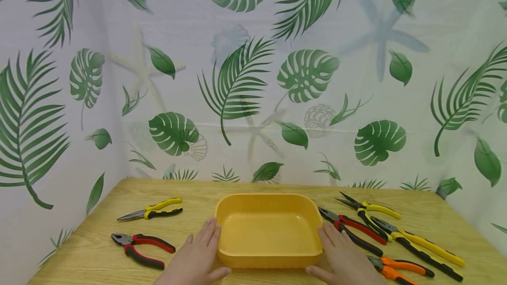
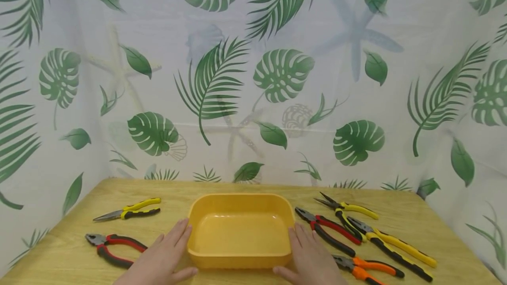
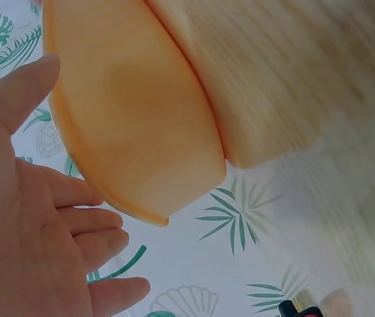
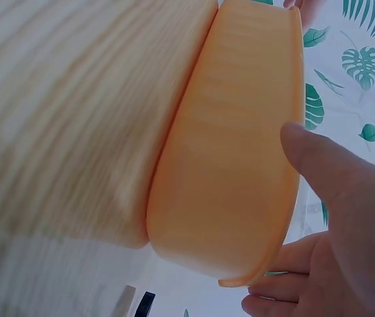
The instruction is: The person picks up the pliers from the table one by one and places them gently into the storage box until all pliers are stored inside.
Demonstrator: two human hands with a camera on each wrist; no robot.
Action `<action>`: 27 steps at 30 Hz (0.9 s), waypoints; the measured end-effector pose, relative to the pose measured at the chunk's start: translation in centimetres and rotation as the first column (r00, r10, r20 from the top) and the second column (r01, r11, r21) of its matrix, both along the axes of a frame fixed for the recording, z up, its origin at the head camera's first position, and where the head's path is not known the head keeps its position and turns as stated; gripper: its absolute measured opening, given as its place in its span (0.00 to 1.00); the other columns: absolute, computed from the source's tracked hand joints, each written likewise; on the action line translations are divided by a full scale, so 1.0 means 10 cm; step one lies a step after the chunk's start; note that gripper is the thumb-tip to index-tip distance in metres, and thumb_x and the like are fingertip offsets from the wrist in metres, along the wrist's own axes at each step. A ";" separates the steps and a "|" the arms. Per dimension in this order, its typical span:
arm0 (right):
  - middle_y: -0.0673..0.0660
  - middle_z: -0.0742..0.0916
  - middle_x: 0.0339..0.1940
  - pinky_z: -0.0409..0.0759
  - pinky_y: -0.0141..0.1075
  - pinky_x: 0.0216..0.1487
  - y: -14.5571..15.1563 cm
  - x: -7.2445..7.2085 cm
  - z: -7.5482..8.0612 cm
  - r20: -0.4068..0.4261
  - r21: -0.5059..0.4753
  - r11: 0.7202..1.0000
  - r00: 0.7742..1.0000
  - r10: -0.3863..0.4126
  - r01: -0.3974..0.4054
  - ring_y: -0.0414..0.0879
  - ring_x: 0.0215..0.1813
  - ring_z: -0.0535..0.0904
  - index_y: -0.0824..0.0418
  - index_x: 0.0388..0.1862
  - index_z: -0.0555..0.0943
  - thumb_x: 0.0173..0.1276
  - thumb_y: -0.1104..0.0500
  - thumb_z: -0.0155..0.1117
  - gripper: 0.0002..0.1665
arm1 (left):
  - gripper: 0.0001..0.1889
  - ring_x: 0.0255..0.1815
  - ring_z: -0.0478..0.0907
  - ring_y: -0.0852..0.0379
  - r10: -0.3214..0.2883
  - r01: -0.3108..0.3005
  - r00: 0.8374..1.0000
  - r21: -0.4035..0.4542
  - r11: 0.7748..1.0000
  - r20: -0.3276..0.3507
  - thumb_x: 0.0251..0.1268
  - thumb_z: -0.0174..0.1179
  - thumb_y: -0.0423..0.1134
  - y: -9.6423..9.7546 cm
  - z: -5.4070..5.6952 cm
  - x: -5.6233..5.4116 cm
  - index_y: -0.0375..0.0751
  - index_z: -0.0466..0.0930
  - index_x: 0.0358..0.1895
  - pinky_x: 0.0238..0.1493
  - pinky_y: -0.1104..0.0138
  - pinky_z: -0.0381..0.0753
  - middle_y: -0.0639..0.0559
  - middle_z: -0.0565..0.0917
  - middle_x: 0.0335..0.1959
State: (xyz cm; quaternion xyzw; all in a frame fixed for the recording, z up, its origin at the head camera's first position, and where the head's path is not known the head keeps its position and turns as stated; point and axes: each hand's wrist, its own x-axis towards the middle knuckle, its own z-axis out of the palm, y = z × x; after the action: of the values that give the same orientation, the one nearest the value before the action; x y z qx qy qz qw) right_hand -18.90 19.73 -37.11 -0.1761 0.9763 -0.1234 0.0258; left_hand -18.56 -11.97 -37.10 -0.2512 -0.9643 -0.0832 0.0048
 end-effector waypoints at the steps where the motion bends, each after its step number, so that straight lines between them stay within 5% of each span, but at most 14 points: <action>1: 0.71 0.61 0.64 0.48 0.57 0.60 0.00 0.00 -0.01 0.009 -0.002 1.000 1.000 -0.002 0.002 0.63 0.65 0.53 0.75 0.62 0.60 0.50 0.32 0.57 0.57 | 0.46 0.66 0.50 0.42 0.000 0.000 1.000 -0.002 1.000 0.000 0.53 0.53 0.63 0.00 0.00 0.00 0.27 0.55 0.64 0.52 0.44 0.62 0.35 0.53 0.66; 17: 0.71 0.60 0.64 0.46 0.57 0.61 0.01 -0.01 -0.01 0.054 0.004 1.000 0.998 -0.010 0.010 0.62 0.66 0.52 0.75 0.62 0.60 0.51 0.32 0.56 0.56 | 0.46 0.65 0.53 0.42 -0.021 0.021 1.000 -0.037 0.999 0.005 0.53 0.52 0.64 0.01 -0.01 -0.03 0.27 0.57 0.63 0.52 0.44 0.62 0.34 0.57 0.64; 27: 0.70 0.64 0.62 0.47 0.57 0.60 0.00 0.02 0.02 0.004 0.010 1.000 1.000 -0.006 0.006 0.62 0.64 0.57 0.75 0.62 0.61 0.50 0.31 0.57 0.56 | 0.46 0.64 0.55 0.42 -0.009 0.008 1.000 -0.030 1.000 -0.009 0.53 0.51 0.64 0.00 -0.01 -0.01 0.26 0.58 0.63 0.52 0.45 0.62 0.35 0.59 0.63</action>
State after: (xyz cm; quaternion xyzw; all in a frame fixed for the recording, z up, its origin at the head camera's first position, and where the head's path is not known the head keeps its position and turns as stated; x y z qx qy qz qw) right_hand -18.71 19.76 -36.94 -0.1730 0.9773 -0.1190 0.0285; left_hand -18.68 -11.93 -37.15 -0.2557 -0.9644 -0.0674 0.0051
